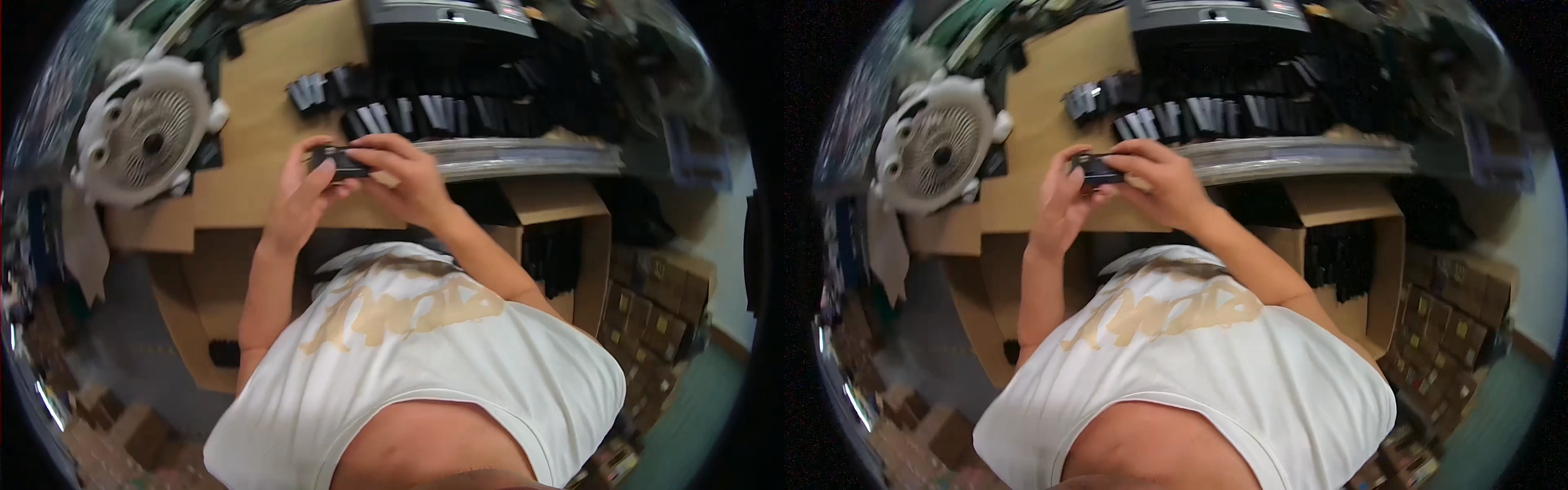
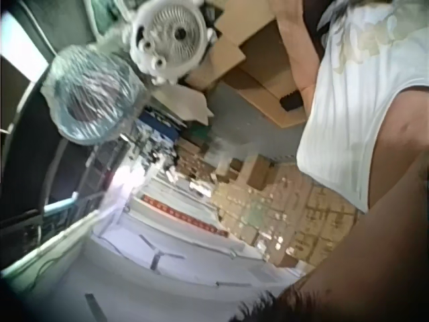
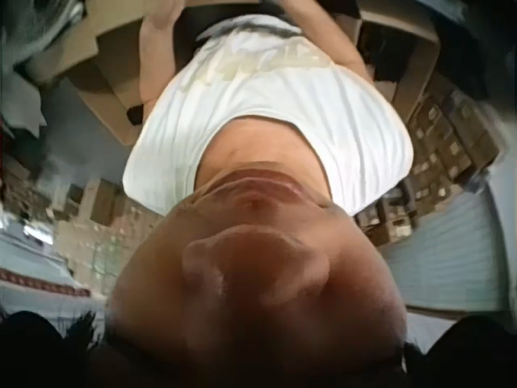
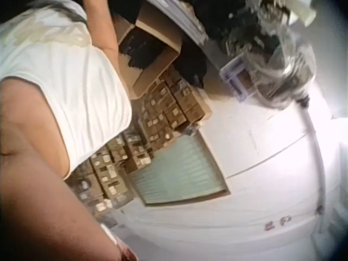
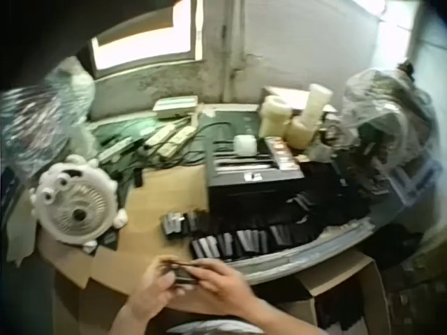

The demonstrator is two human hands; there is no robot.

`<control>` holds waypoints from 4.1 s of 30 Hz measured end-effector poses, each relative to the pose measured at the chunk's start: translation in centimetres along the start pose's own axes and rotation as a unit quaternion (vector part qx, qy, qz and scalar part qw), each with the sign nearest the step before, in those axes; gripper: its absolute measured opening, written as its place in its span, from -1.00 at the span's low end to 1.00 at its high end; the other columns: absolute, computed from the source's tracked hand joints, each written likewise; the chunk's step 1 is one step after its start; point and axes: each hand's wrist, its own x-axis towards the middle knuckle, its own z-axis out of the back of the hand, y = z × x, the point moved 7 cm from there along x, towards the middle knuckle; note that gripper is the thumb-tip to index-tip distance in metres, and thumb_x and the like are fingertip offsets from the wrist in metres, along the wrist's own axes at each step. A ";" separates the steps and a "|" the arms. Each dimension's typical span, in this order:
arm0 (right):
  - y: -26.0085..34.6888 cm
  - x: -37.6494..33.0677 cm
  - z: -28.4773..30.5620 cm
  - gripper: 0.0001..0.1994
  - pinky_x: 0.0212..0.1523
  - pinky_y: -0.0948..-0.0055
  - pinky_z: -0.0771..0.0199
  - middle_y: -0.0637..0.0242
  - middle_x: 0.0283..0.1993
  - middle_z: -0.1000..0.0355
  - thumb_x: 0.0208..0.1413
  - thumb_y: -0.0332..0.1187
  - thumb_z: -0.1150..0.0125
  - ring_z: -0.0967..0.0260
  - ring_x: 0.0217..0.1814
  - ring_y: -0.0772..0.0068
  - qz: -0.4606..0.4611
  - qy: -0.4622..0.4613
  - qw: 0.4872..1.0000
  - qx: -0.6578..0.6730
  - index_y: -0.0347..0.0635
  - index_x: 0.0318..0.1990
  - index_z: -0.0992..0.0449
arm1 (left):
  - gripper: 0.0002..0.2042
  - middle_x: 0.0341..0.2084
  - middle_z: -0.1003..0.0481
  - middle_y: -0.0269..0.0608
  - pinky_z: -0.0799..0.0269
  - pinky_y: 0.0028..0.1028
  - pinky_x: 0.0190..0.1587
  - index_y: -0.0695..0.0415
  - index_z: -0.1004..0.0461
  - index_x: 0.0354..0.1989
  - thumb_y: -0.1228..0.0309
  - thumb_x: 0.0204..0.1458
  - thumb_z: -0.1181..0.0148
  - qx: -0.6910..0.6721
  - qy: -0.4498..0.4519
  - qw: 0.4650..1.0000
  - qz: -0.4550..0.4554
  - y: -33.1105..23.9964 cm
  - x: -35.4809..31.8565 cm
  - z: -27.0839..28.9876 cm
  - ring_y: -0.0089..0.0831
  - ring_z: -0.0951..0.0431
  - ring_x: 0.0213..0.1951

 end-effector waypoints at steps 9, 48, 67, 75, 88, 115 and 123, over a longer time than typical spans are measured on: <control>0.0 -0.6 -1.0 -0.61 -0.27 0.50 -0.45 0.26 -0.10 -0.48 -0.06 -0.65 -0.23 -0.43 -0.30 0.37 -0.067 -0.031 0.997 -0.002 -0.17 -0.01 -0.58 | -0.66 -0.37 -0.48 -0.28 -0.37 -0.66 -0.29 0.23 -0.32 0.14 0.49 0.19 -0.09 0.328 -0.099 0.933 -0.110 -3.0 3.3 3.4 -0.60 -0.42 -0.38; -2.5 -2.9 4.5 -0.75 -0.42 0.57 -0.33 0.32 -0.33 -0.49 -0.09 -0.68 -0.13 -0.32 -0.46 0.43 -0.116 -0.099 0.988 -0.004 -0.26 -0.22 -0.57 | -0.52 -0.39 -0.58 0.13 -0.42 -0.06 -0.29 0.07 -0.20 0.27 0.32 0.16 -0.02 0.751 0.036 0.657 -0.050 -1.1 8.9 1.5 0.18 -0.54 -0.36; -1.9 -3.8 9.8 -0.77 -0.24 0.55 -0.37 0.28 -0.16 -0.50 0.00 -0.67 -0.14 -0.35 -0.26 0.40 -0.118 -0.164 0.975 -0.094 -0.28 -0.16 -0.56 | -0.64 -0.07 -0.46 0.20 -0.50 0.03 -0.12 0.09 -0.29 0.11 0.21 0.33 0.36 0.819 -0.303 0.487 -0.027 -13.2 29.9 18.3 0.08 -0.57 -0.09; -9.9 3.5 20.1 -0.56 0.20 0.20 -0.27 0.08 0.21 -0.30 0.14 -0.21 -0.22 -0.22 0.20 -0.02 -0.072 -0.235 0.863 -0.442 -0.06 0.18 -0.46 | -0.68 -0.23 -0.55 0.07 -0.57 -0.13 -0.29 0.17 -0.22 0.10 0.32 0.23 0.11 0.903 -0.214 0.343 -0.148 -12.0 25.0 11.1 -0.06 -0.65 -0.32; -12.1 6.8 21.3 -0.70 0.04 0.19 -0.38 0.15 0.04 -0.41 0.16 -0.13 -0.20 -0.28 0.10 0.07 0.008 -0.282 0.840 -0.464 -0.10 -0.08 -0.59 | -0.65 -0.10 -0.52 0.10 -0.55 -0.52 -0.15 0.31 -0.26 0.15 0.51 0.20 -0.04 -0.170 0.057 0.983 0.046 -3.5 9.4 7.9 -0.21 -0.59 -0.09; 0.2 2.9 0.1 -0.91 -0.18 0.58 -0.31 0.15 0.18 -0.25 0.14 -0.49 -0.21 -0.26 -0.17 0.46 -0.063 0.078 0.995 0.002 -0.32 -0.36 -0.47 | -0.25 0.13 -0.31 0.12 -0.44 -0.16 0.22 0.05 -0.01 0.36 0.79 -0.13 0.19 -0.148 0.175 0.973 0.032 1.0 1.8 -1.3 -0.11 -0.44 0.12; 0.3 2.6 -0.3 -0.92 -0.22 0.55 -0.35 0.19 0.16 -0.28 0.11 -0.52 -0.26 -0.26 -0.19 0.44 -0.064 0.103 0.992 -0.016 -0.33 -0.35 -0.48 | -0.26 0.15 -0.30 0.08 -0.47 -0.22 0.19 0.07 -0.02 0.36 0.77 -0.12 0.14 -0.167 0.204 0.964 0.028 1.1 1.2 -1.4 -0.20 -0.45 0.11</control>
